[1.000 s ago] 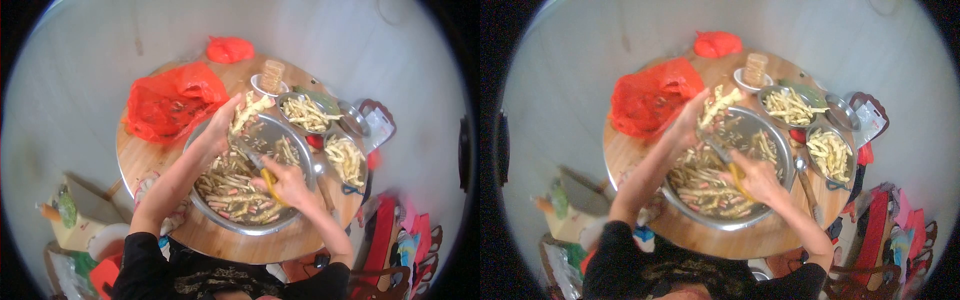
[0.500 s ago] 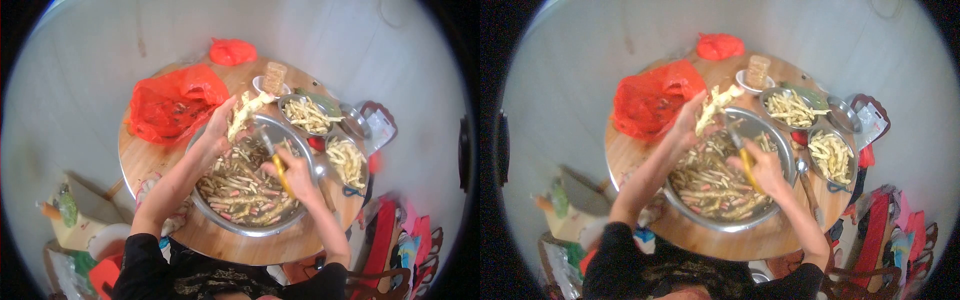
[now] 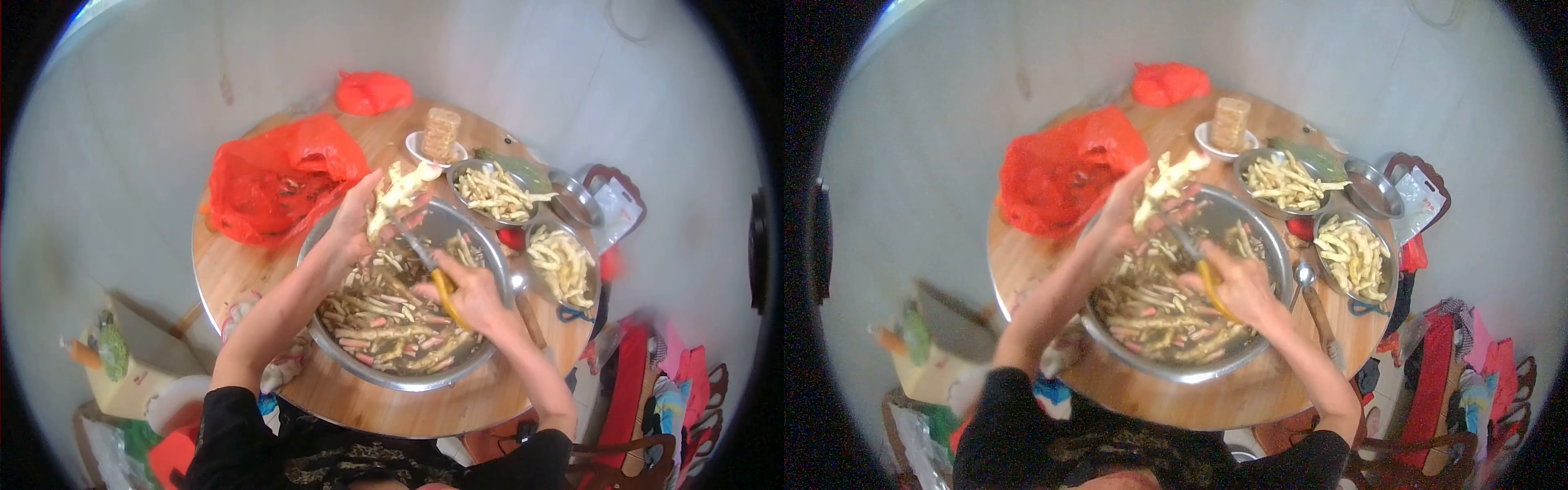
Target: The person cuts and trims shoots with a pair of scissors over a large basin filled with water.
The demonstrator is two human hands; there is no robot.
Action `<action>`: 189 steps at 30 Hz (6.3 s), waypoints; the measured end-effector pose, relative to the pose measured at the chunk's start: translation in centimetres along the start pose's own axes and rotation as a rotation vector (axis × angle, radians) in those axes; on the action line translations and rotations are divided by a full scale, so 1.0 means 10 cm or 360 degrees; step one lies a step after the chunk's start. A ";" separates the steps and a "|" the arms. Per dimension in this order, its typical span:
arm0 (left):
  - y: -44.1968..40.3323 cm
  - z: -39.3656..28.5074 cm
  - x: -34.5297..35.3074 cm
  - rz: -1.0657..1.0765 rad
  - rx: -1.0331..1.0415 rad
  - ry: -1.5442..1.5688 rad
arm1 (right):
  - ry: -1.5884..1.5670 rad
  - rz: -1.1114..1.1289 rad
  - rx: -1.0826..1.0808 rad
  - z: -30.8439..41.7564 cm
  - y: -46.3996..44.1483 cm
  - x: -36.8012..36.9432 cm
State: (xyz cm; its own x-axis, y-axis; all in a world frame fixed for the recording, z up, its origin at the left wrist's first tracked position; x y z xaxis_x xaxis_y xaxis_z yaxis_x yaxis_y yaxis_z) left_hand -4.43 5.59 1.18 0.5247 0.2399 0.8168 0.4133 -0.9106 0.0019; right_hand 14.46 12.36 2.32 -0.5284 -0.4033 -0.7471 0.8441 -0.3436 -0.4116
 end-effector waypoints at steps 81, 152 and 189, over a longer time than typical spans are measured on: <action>0.16 -0.11 0.11 -0.0257 0.0377 -0.1233 | -0.1077 0.0357 0.0733 0.15 0.21 0.02; 0.19 -0.04 0.43 0.0261 0.0507 -0.1137 | -0.1567 0.0432 0.0709 0.27 0.24 0.04; -0.02 0.18 -0.07 -0.0039 -0.0274 -0.1126 | 0.0543 0.0546 0.0293 0.20 0.63 -0.89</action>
State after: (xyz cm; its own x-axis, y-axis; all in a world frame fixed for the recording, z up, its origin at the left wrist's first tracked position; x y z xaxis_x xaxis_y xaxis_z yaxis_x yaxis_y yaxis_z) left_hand -3.60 6.22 -0.42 0.8964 0.3679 0.2471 0.3385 -0.9283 0.1538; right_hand 24.25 12.07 7.40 -0.1385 -0.2296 -0.9634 0.9174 -0.3963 -0.0374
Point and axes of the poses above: each hand's wrist, its own y-axis away from the middle knuckle, its own x-axis out of the palm, z = x × y, the point moved 7 cm from there along -y, towards the middle knuckle, and after that the axes turned 1 degree about -z, right-handed, at the moved point
